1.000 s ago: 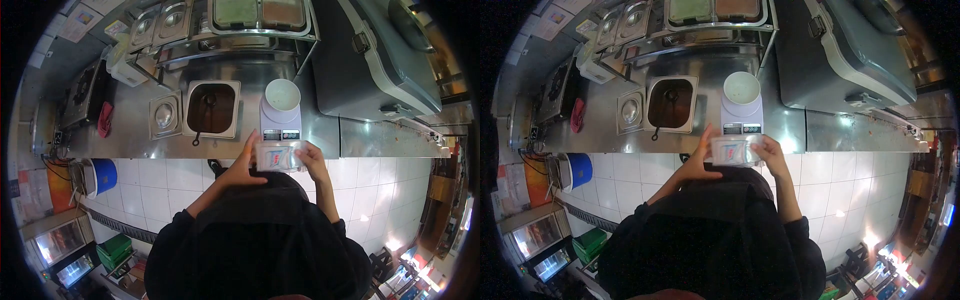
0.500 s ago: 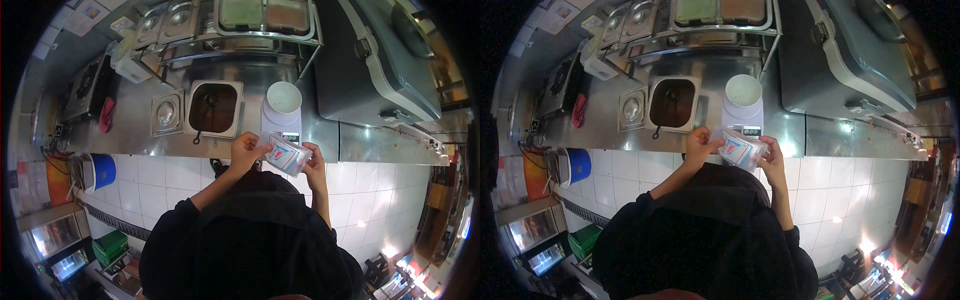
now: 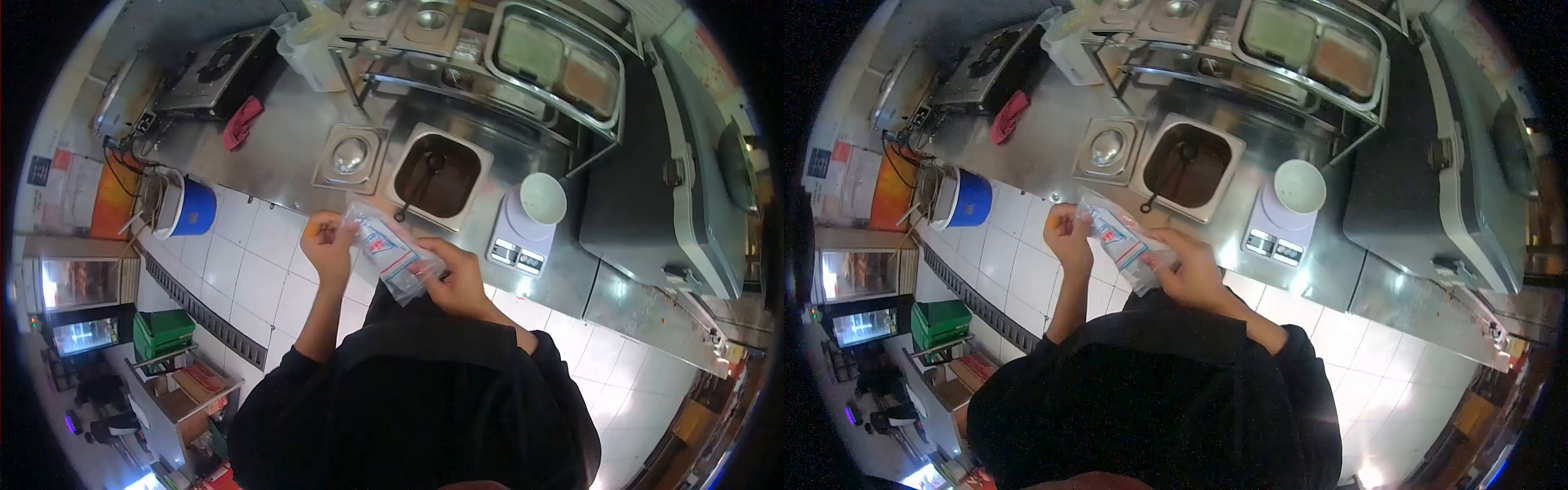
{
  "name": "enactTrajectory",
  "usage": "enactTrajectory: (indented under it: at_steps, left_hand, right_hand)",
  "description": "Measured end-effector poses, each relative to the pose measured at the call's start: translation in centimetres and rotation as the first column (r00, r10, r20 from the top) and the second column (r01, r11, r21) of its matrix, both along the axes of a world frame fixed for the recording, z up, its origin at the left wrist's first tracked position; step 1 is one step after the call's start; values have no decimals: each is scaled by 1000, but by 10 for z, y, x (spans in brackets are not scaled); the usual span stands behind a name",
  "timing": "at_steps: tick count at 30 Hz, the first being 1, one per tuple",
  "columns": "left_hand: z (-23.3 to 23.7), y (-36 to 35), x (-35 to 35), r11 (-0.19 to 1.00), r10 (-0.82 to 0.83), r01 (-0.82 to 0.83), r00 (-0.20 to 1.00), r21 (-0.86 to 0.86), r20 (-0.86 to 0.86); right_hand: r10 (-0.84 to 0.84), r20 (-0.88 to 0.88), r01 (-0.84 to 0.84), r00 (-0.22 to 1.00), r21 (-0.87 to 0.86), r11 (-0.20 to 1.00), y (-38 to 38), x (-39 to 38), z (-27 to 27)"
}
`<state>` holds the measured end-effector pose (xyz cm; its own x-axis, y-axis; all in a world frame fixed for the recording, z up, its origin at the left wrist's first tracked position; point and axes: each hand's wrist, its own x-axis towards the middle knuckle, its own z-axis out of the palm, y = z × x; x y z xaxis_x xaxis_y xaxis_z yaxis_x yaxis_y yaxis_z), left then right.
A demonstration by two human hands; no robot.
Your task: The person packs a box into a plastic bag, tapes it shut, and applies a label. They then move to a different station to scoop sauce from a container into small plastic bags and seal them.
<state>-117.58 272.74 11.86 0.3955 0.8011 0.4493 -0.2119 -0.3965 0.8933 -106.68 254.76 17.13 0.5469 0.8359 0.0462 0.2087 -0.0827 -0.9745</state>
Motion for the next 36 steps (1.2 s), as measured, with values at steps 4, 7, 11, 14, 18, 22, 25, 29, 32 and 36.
enactTrajectory:
  at_steps: [4,7,11,14,18,22,25,29,32,36]
  left_hand:
    - [-29,40,-14,488,-247,515,856,-705,454]
    - [-103,66,-6,-54,-281,718,656,-694,700]
    - [-89,87,29,-222,-231,491,813,-842,535]
    - [-133,135,36,-568,89,699,577,-435,812]
    - [-118,174,38,-519,-41,574,724,-633,689]
    - [-79,222,23,-110,-482,443,759,-890,438]
    - [-73,230,18,659,-582,357,800,-662,-148]
    - [-35,201,36,427,-440,828,542,364,-716]
    - [-67,195,53,205,-435,919,393,336,-810]
    - [-71,194,65,174,-387,936,349,304,-853]
  right_hand:
    - [105,-115,-109,988,-34,993,31,-21,-29]
    - [161,-257,-126,953,150,981,55,-33,-51]
    - [141,-278,-83,950,212,974,107,-38,-56]
    - [28,-336,27,942,158,987,129,-45,-57]
    - [-122,-286,147,950,70,987,152,-46,-78]
    - [-313,-393,299,864,-98,949,170,-52,-111]
    - [-462,-400,414,792,-204,887,179,-50,-151]
    - [-512,208,543,833,-130,830,186,-36,-179]
    - [-491,107,502,865,-158,850,185,-29,-172]
    - [-675,180,696,716,-253,672,188,-38,-160]
